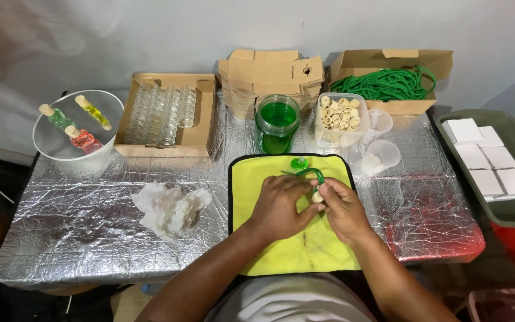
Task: Cleaning a small perfume bottle with a cloth and then assembling a cardboard box to package it.
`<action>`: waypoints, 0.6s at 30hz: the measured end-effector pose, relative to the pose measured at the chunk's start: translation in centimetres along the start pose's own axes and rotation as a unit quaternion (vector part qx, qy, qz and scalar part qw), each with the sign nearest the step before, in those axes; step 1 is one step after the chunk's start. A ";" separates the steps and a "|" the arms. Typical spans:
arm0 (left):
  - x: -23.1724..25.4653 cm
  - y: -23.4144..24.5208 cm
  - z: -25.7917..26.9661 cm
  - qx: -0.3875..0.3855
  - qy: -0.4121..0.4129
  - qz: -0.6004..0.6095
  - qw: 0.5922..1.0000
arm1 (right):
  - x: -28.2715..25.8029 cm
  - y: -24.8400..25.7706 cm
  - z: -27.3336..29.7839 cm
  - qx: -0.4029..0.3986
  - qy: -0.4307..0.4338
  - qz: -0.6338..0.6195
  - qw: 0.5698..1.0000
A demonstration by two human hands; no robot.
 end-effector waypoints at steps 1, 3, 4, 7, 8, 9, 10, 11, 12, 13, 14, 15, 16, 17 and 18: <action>-0.1 -0.3 0.3 0.001 0.001 -0.001 1.000 | 1.0 0.2 0.3 -0.002 0.000 0.000 1.000; -0.4 -1.0 0.8 0.007 0.011 0.079 0.997 | 3.1 1.4 1.0 0.039 -0.001 0.057 0.998; 0.0 -0.8 0.7 0.007 0.012 0.079 0.997 | 3.0 1.3 1.4 0.038 -0.001 0.058 0.998; 1.1 -0.3 0.3 0.009 0.011 0.083 0.996 | 3.2 1.8 2.4 0.072 0.007 0.066 0.995; 1.5 0.0 0.1 0.018 0.003 0.082 0.996 | 3.9 2.2 2.4 0.079 -0.001 0.050 0.996; 1.9 0.3 -0.2 0.026 -0.005 0.081 0.996 | 4.6 2.5 2.5 0.086 -0.009 0.034 0.996; 1.7 0.1 -0.1 0.026 -0.004 0.081 0.996 | 3.2 1.8 2.6 0.085 -0.009 0.034 0.996; 1.7 0.1 0.0 0.034 -0.009 0.063 0.997 | 1.9 1.3 2.8 0.094 -0.011 0.022 0.995; 1.5 0.1 0.0 0.042 -0.015 0.044 0.998 | 0.5 0.7 2.8 0.102 -0.012 0.009 0.995; 1.3 -0.1 0.1 0.042 -0.015 0.044 0.998 | 0.3 0.5 2.7 0.102 -0.012 0.009 0.995; 1.0 -0.2 0.3 0.045 -0.012 0.041 0.998 | 0.1 0.3 2.8 0.110 -0.011 0.006 0.994; 0.7 -0.4 0.5 0.048 -0.010 0.039 0.998 | 0.0 0.3 2.9 0.119 -0.010 0.002 0.993; 0.6 -0.6 0.6 0.046 -0.008 0.039 0.998 | 0.5 0.4 2.8 0.120 -0.011 0.001 0.993; 0.4 -0.7 0.6 0.051 -0.007 0.043 0.998 | 0.8 0.6 2.8 0.123 -0.006 0.000 0.992; 0.2 -0.8 0.6 0.056 -0.006 0.047 0.997 | 1.1 0.9 2.7 0.127 -0.001 -0.001 0.992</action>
Point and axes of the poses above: each hand's wrist, its own z-axis away from the middle knuckle, its own y-axis out of the back of the hand, x = y × z, the point moved 9 cm from there along -z, towards the middle knuckle, and after that the axes turned 14 degrees about z, right-handed, at the moved point
